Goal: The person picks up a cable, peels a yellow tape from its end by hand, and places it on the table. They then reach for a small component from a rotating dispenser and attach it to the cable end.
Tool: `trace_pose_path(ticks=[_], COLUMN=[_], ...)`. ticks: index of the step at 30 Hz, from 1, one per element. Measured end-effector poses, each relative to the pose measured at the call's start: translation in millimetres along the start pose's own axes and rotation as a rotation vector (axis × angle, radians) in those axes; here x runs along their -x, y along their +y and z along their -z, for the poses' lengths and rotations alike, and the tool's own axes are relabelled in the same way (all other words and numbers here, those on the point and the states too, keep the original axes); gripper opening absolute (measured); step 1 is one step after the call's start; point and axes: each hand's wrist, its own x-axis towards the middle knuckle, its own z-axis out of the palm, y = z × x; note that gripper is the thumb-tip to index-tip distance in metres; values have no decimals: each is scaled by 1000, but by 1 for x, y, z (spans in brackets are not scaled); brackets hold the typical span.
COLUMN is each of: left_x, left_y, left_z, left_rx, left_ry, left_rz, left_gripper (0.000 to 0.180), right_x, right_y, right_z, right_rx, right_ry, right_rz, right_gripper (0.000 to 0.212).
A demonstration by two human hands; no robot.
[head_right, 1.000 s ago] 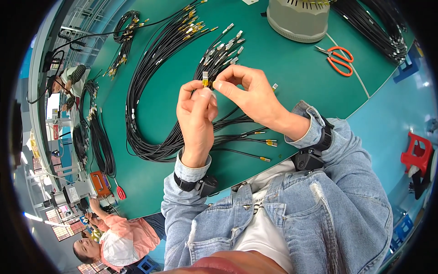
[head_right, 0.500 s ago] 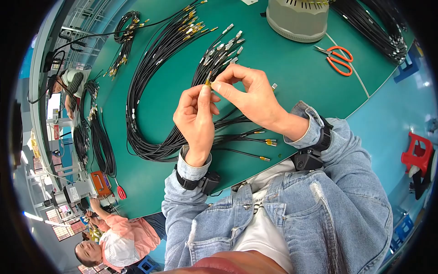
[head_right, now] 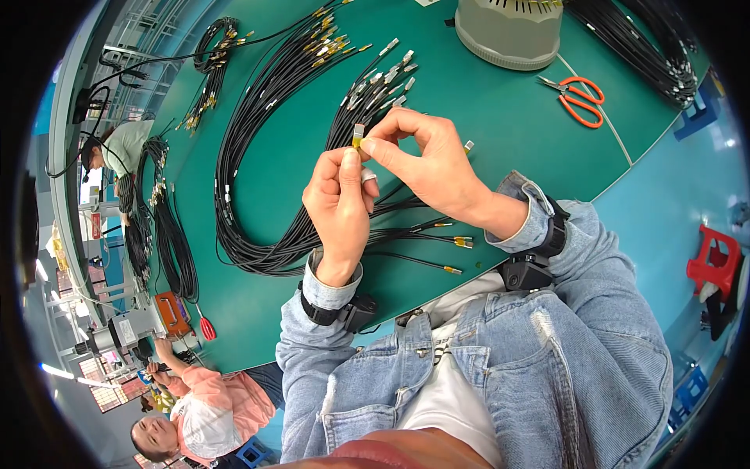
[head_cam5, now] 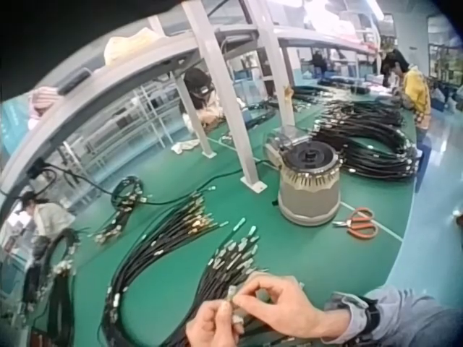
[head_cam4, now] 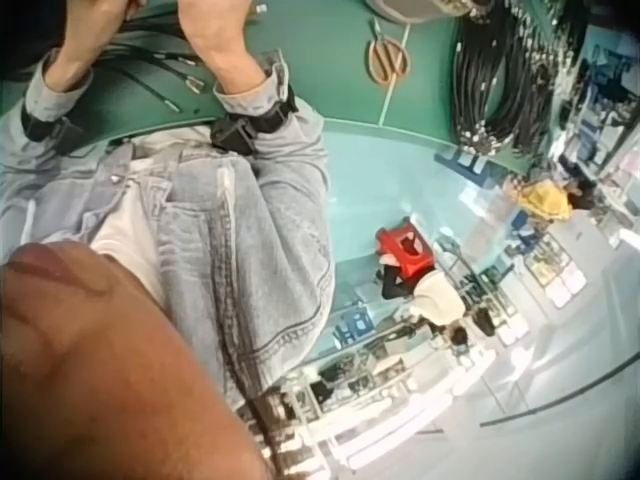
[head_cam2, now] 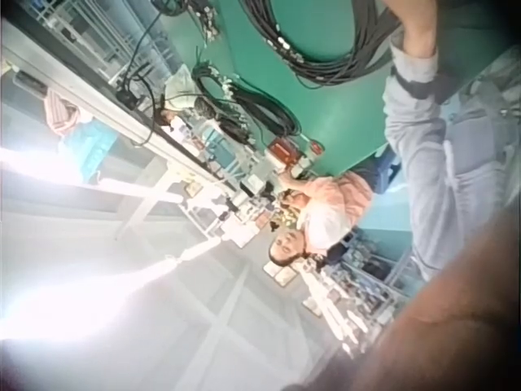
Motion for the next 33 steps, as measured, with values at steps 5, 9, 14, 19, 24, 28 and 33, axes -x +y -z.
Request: trace_pose_path(ticks=[5, 9, 14, 19, 24, 28, 33], left_x=[-2, -6, -13, -16, -20, -23, -23], left_y=[9, 11, 9, 8, 7, -3, -3], left_z=[3, 10, 17, 23, 27, 32, 31], left_rx=[138, 203, 288, 356, 464, 601, 654], left_ry=[-83, -174, -292, -369, -495, -626, -691], left_rz=[114, 212, 261, 312, 403, 449, 488], left_gripper=[17, 20, 24, 25, 28, 29, 31], right_x=[-1, -1, -2, -3, -7, -7, -6], right_y=[0, -2, 0, -2, 1, 3, 6], right_z=[0, 0, 2, -1, 1, 5, 5], right_rx=[-16, -45, -42, -39, -203, -330, -263], right_ry=[-2, -17, -54, 2, -87, -193, -227], right_rz=[9, 13, 36, -3, -90, -102, 16], right_gripper=[5, 5, 7, 8, 10, 10, 10])
